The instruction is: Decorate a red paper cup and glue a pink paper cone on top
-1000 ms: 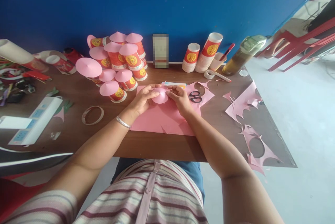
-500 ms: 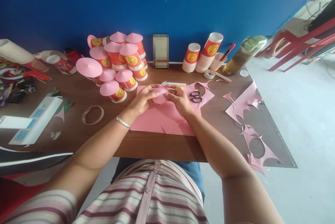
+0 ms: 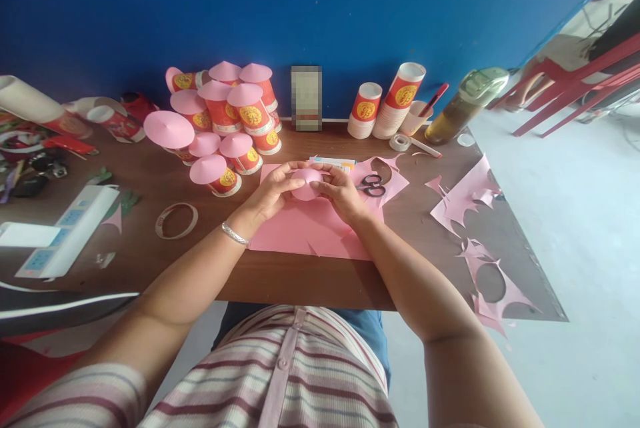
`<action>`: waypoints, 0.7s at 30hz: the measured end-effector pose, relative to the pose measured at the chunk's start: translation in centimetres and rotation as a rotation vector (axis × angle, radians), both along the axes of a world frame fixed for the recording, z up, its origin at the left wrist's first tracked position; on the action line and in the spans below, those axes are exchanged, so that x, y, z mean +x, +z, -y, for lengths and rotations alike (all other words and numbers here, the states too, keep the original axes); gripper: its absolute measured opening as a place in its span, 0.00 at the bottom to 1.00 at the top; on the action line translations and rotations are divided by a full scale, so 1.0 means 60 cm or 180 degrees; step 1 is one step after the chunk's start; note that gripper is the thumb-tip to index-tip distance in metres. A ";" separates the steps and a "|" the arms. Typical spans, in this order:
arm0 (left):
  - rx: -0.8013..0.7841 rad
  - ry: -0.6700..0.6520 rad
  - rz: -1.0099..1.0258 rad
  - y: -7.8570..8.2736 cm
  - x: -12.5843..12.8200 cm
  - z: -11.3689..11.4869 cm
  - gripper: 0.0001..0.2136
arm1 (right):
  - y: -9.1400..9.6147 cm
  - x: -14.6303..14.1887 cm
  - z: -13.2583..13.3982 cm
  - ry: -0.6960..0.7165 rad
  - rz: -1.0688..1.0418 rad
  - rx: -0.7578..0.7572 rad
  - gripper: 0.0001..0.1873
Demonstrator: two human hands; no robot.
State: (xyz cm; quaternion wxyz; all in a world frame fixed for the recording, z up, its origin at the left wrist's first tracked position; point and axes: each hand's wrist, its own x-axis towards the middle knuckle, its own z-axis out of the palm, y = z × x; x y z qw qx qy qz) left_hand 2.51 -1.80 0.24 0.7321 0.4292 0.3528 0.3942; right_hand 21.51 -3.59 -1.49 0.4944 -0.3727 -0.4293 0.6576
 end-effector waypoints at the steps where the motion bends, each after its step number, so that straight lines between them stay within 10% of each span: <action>1: 0.0003 -0.0002 -0.0014 0.001 0.000 0.000 0.26 | 0.000 0.000 0.000 0.0014 -0.0008 -0.0003 0.27; 21: 0.0201 0.0404 -0.0383 -0.001 -0.016 -0.021 0.20 | -0.013 0.008 -0.011 -0.0533 0.0138 -0.0051 0.26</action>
